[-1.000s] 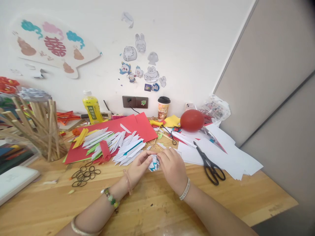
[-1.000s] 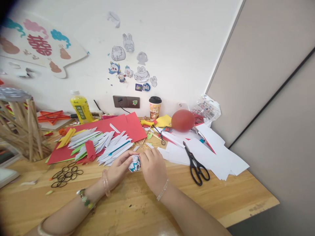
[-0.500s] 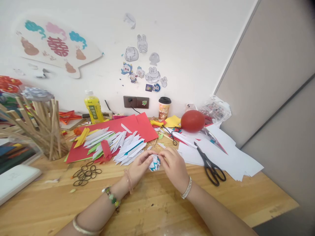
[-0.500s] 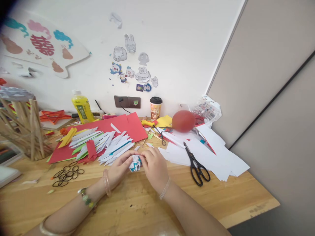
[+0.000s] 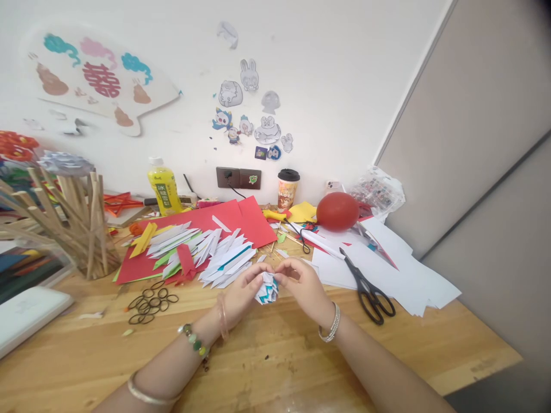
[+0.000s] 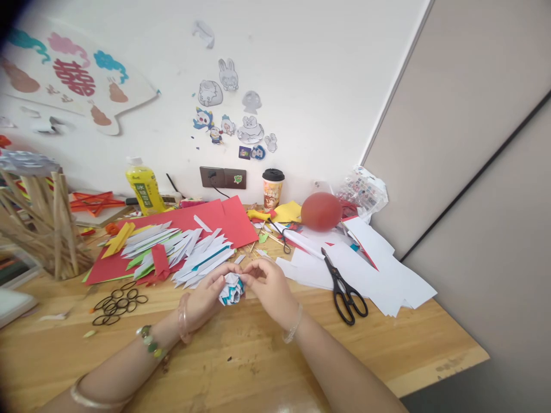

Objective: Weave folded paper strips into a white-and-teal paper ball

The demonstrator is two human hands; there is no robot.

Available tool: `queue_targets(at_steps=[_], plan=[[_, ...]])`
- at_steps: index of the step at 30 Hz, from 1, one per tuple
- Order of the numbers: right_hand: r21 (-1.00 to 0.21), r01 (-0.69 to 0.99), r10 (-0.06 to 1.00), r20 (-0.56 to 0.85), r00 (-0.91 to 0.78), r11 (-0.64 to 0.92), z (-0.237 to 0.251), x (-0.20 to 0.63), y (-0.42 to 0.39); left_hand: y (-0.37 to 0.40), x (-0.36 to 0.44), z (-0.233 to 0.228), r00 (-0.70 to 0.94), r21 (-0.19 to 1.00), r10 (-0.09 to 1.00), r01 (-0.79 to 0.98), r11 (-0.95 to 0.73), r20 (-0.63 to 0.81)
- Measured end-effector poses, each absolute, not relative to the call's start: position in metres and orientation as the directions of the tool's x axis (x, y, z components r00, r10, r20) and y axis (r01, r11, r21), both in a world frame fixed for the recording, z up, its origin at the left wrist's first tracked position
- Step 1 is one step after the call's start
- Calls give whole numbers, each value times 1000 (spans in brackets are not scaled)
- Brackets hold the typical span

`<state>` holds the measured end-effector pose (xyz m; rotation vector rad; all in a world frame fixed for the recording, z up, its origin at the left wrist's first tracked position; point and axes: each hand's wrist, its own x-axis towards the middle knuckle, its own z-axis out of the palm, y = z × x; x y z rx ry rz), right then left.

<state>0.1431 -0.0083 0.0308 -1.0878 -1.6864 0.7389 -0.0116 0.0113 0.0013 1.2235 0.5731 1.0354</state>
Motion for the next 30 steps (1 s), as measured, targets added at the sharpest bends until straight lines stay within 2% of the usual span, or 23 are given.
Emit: queue_targets(at_steps=[5,12,21,26,30], plan=[[-962,112,956,228,-184,251,27,142,-6,8,-12,7,479,924,867,-378,65,135],[-978,31,967,200,-160,207,27,144,-5,10,-8,5,437,902,888,-428,63,145],[-989,-133,957,92,-276,57,26,144,-4,8,-9,6,414,913,902,-403,64,120],[-976,-54,955,219,-200,212,31,148,-6,4,-4,12,392,904,916,-415,99,80],[-955,36,925,277,-261,296,33,149,-8,3,-4,13,350,936,936,-339,91,36]])
